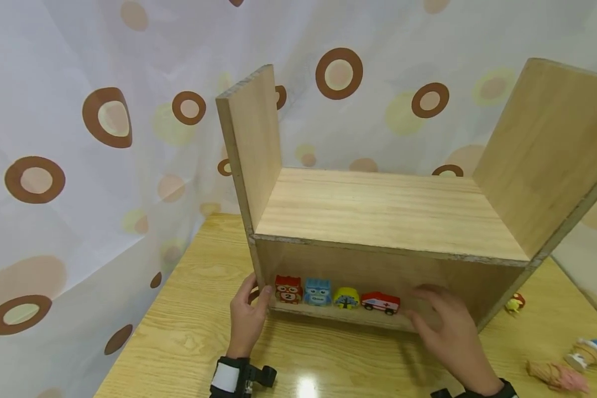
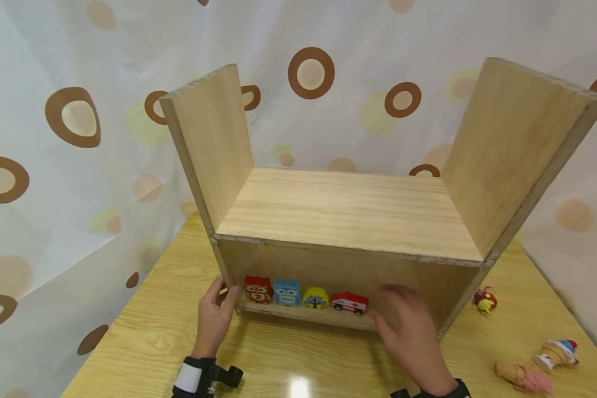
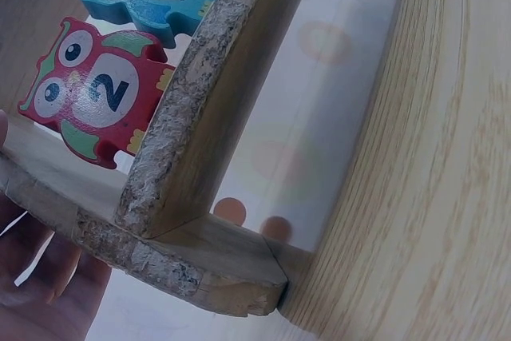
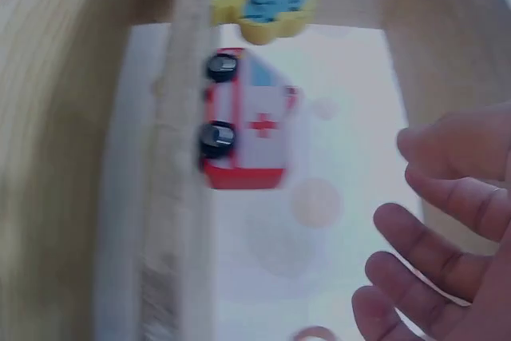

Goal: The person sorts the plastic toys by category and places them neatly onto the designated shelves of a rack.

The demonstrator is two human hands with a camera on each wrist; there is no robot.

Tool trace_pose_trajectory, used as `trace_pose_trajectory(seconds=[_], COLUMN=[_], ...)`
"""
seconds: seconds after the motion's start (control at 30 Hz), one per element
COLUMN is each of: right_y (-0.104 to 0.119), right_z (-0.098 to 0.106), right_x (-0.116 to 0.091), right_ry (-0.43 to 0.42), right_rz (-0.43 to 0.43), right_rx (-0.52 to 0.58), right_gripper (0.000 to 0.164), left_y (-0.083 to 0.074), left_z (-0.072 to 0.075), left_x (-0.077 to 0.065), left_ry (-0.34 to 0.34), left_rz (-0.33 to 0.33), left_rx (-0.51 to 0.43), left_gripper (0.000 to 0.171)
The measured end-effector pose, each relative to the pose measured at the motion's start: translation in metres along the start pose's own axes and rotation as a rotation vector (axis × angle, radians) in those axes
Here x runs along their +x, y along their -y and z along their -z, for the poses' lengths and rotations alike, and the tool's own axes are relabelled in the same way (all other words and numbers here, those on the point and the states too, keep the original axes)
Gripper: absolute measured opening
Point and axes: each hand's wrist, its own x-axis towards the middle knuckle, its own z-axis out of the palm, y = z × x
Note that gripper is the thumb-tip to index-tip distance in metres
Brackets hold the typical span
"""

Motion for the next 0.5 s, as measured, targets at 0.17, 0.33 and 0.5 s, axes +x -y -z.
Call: trace_pose_trajectory(seconds=[0.17, 0.33, 0.5], right_y=[0.009, 0.016, 0.013], right_z=[0.024, 0.047, 0.073], right_x=[-0.001, -0.001, -0.004], right_ry=[-0.076, -0.184, -0.276], right_rz=[-0.009, 0.009, -0.024], right_rx=[0.007, 0.018, 0.012], right_gripper=[0.04, 0.039, 0.028], left_y=[0.003, 0.007, 0.007], left_z=[0.003, 0.003, 0.003], left_x=[0.0, 0.0, 0.0], left_ry=[-0.013, -0.012, -0.014], left_rz=[0.004, 0.006, 0.0], left_rx=[0.014, 0.012, 0.01], left_gripper=[0.041, 0.04, 0.04])
